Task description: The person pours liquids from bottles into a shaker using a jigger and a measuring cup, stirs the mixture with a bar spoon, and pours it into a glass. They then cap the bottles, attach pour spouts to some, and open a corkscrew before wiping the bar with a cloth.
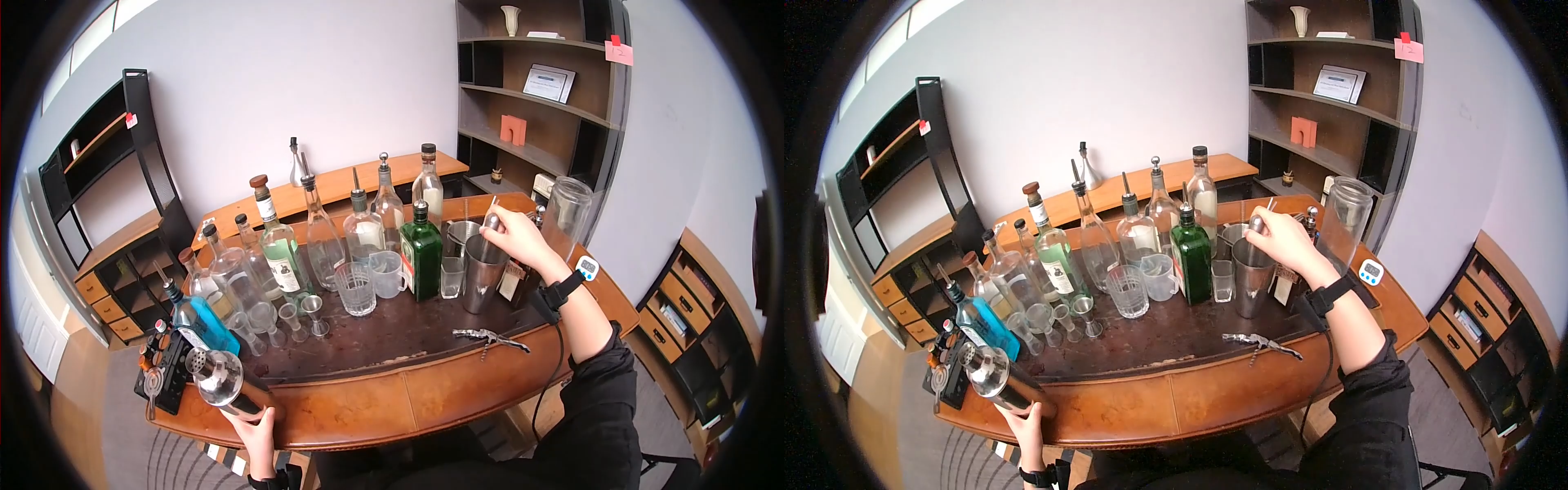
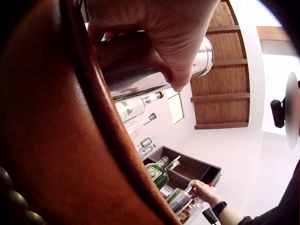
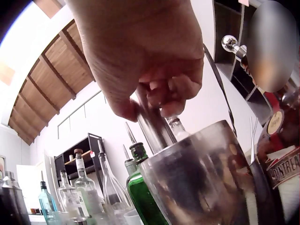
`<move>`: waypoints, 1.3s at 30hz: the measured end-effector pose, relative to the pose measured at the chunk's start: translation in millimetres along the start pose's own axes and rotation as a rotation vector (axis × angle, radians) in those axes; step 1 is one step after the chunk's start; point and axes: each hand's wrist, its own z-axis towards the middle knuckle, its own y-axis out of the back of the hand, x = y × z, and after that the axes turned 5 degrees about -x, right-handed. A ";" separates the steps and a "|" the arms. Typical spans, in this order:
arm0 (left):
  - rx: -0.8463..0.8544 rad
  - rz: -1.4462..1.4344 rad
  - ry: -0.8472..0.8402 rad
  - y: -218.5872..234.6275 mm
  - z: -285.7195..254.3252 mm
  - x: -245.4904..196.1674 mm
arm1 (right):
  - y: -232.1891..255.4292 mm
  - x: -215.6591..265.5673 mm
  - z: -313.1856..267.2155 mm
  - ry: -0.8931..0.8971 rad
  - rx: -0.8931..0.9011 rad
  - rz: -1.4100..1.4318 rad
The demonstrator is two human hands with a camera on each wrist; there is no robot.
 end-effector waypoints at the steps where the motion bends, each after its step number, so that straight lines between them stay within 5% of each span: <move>1: -0.007 -0.022 0.025 -1.5 -0.2 -3.7 | -0.6 -1.6 -0.2 -0.001 0.000 -0.001; 3: -0.003 -0.034 0.029 -2.9 -0.6 -8.0 | -1.9 -7.4 1.3 -0.038 -0.094 -0.196; 8: 0.005 -0.029 0.007 0.9 1.6 5.0 | -1.7 -5.2 3.8 -0.021 0.073 0.040; 10: 0.004 -0.013 0.002 0.0 2.1 2.3 | -3.4 -3.2 3.3 -0.006 -0.045 -0.160; 14: 0.001 -0.016 0.018 -1.8 1.3 -5.1 | -3.4 -9.0 7.5 -0.018 0.034 -0.043; 20: 0.001 -0.029 0.047 -2.7 0.3 -8.4 | 10.9 0.5 9.3 -0.045 -0.103 -0.070; 39: 0.014 -0.018 0.040 1.6 4.2 3.2 | -5.2 -12.0 3.4 -0.026 -0.033 -0.040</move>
